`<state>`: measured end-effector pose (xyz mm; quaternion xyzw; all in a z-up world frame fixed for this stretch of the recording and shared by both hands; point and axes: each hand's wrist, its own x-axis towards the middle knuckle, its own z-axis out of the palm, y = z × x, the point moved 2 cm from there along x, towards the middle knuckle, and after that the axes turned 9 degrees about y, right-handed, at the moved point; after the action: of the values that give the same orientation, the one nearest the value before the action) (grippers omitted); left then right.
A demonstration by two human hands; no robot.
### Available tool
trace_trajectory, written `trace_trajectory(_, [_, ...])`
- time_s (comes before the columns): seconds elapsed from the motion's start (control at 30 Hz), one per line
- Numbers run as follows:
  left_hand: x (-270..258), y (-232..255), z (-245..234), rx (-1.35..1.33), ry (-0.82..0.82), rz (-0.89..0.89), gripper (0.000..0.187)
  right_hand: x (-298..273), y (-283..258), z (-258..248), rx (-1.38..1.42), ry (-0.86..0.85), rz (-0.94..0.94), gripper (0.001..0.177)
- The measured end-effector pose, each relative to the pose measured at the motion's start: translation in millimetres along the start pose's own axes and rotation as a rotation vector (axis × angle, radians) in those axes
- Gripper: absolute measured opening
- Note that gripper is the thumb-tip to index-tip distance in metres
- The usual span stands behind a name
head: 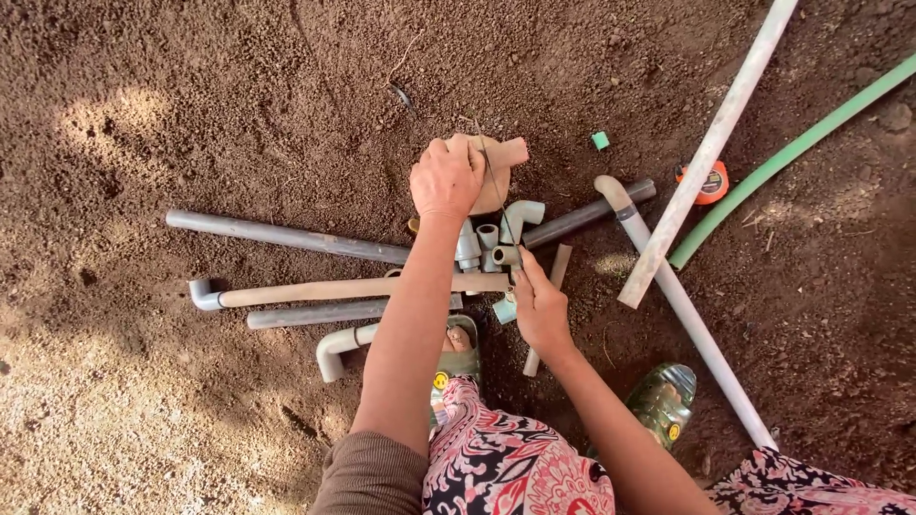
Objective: Cutting a PVC pipe using a handheld hacksaw blade while sitting on a low stool.
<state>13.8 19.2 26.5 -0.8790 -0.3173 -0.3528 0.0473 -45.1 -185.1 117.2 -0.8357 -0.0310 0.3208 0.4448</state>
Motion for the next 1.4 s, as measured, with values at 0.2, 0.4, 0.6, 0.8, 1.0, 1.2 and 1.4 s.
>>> trace_trajectory(0.2, [-1,-3,-1,-0.037,-0.103,-0.034,0.022,41,-9,12,-0.076,0.044,-0.031,0.046])
trace_trajectory(0.4, [2,-2,-1,-0.053,-0.149,-0.052,0.022,81,-63,29,-0.063,0.029,-0.125,0.046])
trace_trajectory(0.6, [-2,-2,-1,-0.044,-0.138,-0.056,0.023,68,-48,28,-0.058,-0.017,-0.131,0.045])
trace_trajectory(0.8, [0,-1,-6,-0.034,-0.101,-0.034,0.022,18,-4,10,-0.132,0.06,-0.184,0.045])
trace_trajectory(1.0, [5,0,-5,-0.042,-0.07,-0.022,0.022,8,13,0,-0.023,0.029,-0.007,0.043])
trace_trajectory(1.2, [3,-2,-5,-0.031,-0.057,-0.012,0.021,67,29,23,-0.255,0.104,-0.194,0.043])
trace_trajectory(1.4, [2,0,-2,-0.028,-0.068,-0.04,0.022,77,-64,29,-0.034,-0.005,-0.133,0.045])
